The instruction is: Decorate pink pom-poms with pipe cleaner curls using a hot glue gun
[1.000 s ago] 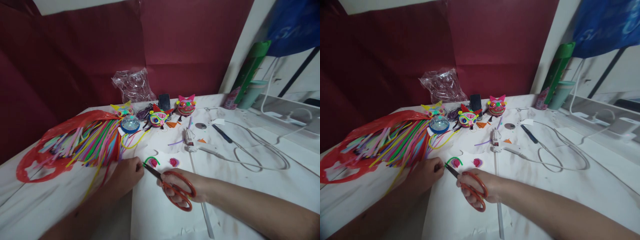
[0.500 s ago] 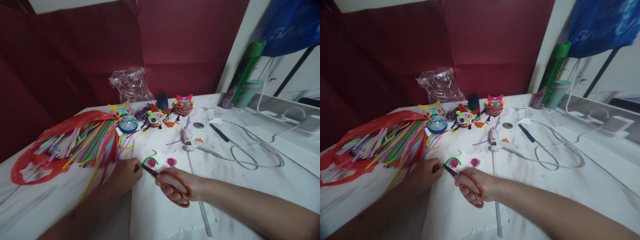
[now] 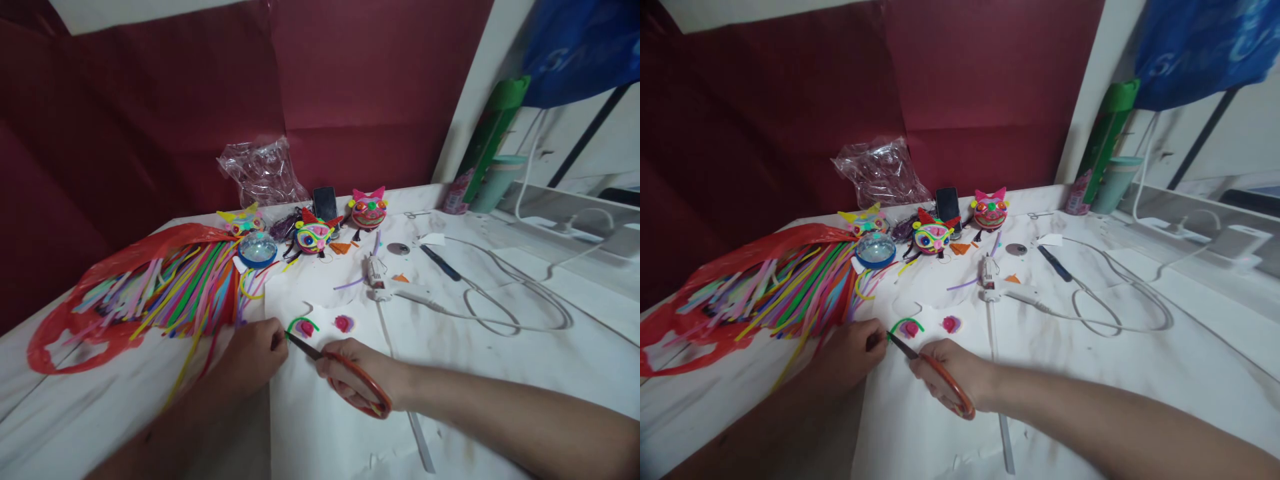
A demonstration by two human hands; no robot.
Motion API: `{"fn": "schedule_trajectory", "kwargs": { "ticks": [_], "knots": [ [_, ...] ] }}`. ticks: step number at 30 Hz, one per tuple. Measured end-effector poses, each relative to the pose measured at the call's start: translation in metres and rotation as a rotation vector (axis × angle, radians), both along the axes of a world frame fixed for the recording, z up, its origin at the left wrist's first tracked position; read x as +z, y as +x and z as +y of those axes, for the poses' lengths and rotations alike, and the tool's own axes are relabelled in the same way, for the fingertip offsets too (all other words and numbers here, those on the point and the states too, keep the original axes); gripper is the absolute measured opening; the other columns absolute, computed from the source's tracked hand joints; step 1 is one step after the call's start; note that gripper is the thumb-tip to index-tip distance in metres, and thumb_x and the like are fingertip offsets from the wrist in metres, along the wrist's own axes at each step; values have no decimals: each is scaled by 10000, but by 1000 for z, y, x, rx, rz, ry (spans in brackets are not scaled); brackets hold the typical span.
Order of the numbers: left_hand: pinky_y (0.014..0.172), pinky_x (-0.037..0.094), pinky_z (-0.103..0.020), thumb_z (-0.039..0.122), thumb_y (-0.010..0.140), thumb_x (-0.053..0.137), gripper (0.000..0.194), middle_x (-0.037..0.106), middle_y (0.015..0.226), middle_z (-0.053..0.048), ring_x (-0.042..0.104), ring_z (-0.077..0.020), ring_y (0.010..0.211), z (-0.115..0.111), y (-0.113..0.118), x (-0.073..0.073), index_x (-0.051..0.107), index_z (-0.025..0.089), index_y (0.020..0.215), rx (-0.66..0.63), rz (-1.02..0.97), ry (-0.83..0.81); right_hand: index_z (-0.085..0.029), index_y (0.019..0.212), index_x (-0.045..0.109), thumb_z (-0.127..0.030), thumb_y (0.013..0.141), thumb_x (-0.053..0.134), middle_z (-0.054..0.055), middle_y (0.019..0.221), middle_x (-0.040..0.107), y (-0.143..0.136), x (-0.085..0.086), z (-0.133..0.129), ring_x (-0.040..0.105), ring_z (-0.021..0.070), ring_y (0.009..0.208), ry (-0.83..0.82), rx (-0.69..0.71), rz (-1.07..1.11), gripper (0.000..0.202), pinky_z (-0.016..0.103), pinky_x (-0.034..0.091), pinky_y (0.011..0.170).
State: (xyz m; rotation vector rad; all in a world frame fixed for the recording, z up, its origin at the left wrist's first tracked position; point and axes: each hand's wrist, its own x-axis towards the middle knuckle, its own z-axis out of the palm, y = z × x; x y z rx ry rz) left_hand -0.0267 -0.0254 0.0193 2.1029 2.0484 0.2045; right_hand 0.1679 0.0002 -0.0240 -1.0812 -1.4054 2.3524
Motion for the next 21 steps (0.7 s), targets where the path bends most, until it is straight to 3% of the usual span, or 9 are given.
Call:
{"fn": "schedule_trajectory", "kwargs": {
  "ticks": [6,12,17,21],
  "knots": [
    [575,302,-242,142,750,505,118,607,636,23,537,-122,607,-2,-1,-2,600,183,693,-5,10,53,-200,688,443,-270,863,553,-110,434,373,1,-4,-4,301,32,275,112,-24,3,218,125,193,272],
    [574,303,-242,136,746,497,113,581,624,24,524,-121,596,-2,-2,0,566,184,671,-20,13,88,-213,709,422,-175,876,421,-110,424,350,3,11,2,221,44,240,-43,49,-43,171,138,175,218],
    [593,320,-245,133,753,491,111,585,648,19,539,-127,615,-2,-4,-1,550,186,675,-64,12,94,-224,701,391,-274,889,497,-124,437,371,3,23,1,254,40,217,86,81,-97,222,143,212,169],
    [604,323,-254,140,765,485,116,578,650,10,544,-139,634,-2,-5,-3,545,184,676,-104,17,115,-225,696,376,-343,893,517,-130,452,380,6,24,2,268,29,227,166,101,-68,270,131,226,168]
  ]
}}
